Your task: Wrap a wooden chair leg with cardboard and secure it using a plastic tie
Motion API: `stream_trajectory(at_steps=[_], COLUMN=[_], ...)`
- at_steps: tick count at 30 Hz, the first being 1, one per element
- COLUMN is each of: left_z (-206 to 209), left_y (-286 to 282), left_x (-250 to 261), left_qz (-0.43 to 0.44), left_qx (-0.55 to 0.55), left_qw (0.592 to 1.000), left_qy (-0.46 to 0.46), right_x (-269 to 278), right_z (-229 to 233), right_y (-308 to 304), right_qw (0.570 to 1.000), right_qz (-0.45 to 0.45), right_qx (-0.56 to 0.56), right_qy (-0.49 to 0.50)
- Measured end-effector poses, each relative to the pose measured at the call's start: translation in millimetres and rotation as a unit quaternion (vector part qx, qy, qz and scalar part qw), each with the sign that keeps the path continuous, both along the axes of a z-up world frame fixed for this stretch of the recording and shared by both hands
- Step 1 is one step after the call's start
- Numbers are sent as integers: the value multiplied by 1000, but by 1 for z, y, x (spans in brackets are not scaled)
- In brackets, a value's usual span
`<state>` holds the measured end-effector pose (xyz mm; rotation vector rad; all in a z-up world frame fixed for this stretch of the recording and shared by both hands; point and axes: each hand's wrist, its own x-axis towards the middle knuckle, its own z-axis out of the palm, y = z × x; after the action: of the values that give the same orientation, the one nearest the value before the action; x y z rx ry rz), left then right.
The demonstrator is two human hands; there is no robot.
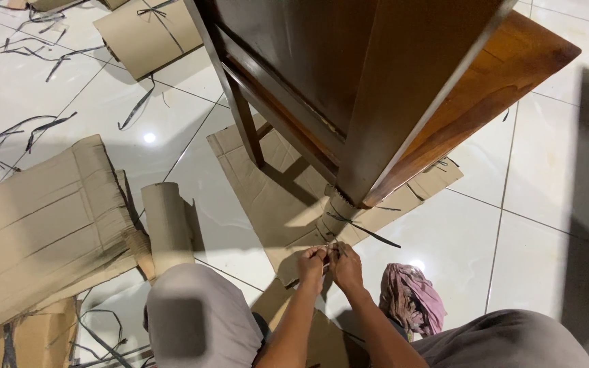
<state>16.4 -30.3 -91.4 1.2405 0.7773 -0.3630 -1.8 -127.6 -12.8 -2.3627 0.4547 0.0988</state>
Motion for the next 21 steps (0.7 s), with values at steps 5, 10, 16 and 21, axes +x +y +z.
stream_trajectory(at_steps=[5, 10, 16, 21], left_z=[0, 21, 9, 7], left_y=[0, 0, 3, 3], left_x=[2, -2, 11, 30], left_qz=[-114, -163, -137, -110], left_qx=[201, 247, 217, 130], left_qw=[972, 953, 965, 985], left_qy=[-31, -65, -48, 2], right_x=[6, 3, 2, -3], right_z=[-3, 6, 13, 24], right_y=[-2, 0, 3, -5], right_qw=[998, 996, 992, 990], right_qz=[-32, -43, -85, -97], right_qx=[24, 48, 62, 98], right_qy=[44, 65, 75, 31])
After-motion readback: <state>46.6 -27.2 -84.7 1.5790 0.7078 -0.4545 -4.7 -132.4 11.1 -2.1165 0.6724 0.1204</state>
